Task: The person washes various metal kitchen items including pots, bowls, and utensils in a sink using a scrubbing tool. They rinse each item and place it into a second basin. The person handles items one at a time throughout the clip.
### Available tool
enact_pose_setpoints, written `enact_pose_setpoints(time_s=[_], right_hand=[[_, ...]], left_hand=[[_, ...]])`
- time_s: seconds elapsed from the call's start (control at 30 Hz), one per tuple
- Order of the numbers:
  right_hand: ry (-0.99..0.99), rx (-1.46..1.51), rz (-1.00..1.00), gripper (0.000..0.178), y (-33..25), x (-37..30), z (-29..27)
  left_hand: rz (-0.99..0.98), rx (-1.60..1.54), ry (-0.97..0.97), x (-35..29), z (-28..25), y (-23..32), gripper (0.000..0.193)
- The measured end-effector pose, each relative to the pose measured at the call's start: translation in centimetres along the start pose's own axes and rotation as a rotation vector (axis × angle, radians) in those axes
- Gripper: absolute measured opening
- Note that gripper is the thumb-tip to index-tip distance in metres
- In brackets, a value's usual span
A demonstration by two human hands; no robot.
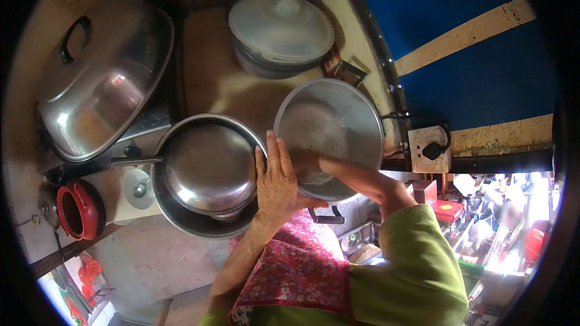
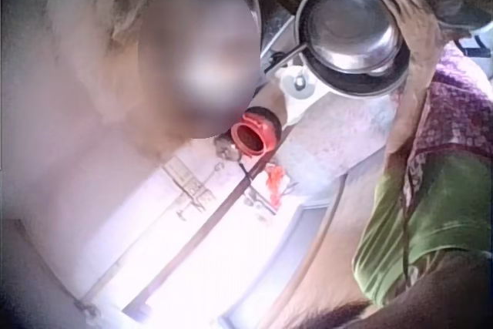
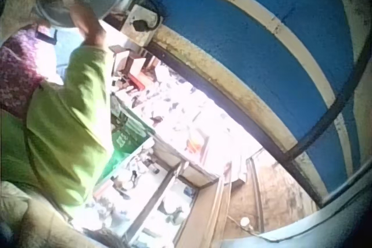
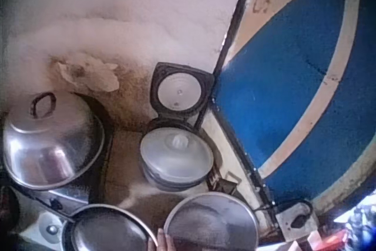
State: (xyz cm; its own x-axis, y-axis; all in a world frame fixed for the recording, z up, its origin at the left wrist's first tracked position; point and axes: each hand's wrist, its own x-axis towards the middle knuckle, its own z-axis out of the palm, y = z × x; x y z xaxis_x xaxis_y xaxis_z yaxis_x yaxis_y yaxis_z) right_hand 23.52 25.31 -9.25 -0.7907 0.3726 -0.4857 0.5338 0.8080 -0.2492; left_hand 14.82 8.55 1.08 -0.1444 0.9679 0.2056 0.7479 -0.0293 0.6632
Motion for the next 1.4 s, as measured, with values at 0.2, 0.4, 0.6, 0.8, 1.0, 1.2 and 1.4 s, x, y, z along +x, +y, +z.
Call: enact_pose_setpoints(time_s=[0.2, 0.4, 0.6, 0.8, 1.0, 1.2, 1.4], right_hand=[[-0.315, -0.236, 0.294, 0.025, 7.3, 1.3, -3.9], [-0.087, -0.082, 0.083, 0.028, 3.2, -2.8, -1.5], [0.143, 0.569, 0.150, 0.038, 13.0, 2.8, 4.2], [-0.329, -0.446, -0.072, 0.040, -0.1, -6.6, 0.9], [-0.183, 0.109, 0.189, 0.036, 4.3, 2.6, -0.7], [0.024, -0.596, 0.072, 0.029, 11.2, -4.9, 6.9], [0.394, 0.045, 0.722, 0.043, 7.3, 0.4, 2.5]], left_hand=[[0.007, 0.050, 0.004, 0.1, 0.7, -0.6, 0.157], [0.049, 0.015, 0.013, -0.2, 1.0, -1.0, 0.156], [0.006, 0.075, -0.054, 0.0, -0.1, -0.5, 0.157], [-0.022, -0.043, -0.049, -0.4, -0.6, -0.5, 0.151], [-0.038, -0.035, -0.037, -0.9, -0.9, -0.2, 0.151], [-0.022, 0.007, -0.046, -0.8, -1.6, -0.7, 0.147], [-0.013, -0.060, 0.003, -0.8, -1.4, -0.5, 0.149]])
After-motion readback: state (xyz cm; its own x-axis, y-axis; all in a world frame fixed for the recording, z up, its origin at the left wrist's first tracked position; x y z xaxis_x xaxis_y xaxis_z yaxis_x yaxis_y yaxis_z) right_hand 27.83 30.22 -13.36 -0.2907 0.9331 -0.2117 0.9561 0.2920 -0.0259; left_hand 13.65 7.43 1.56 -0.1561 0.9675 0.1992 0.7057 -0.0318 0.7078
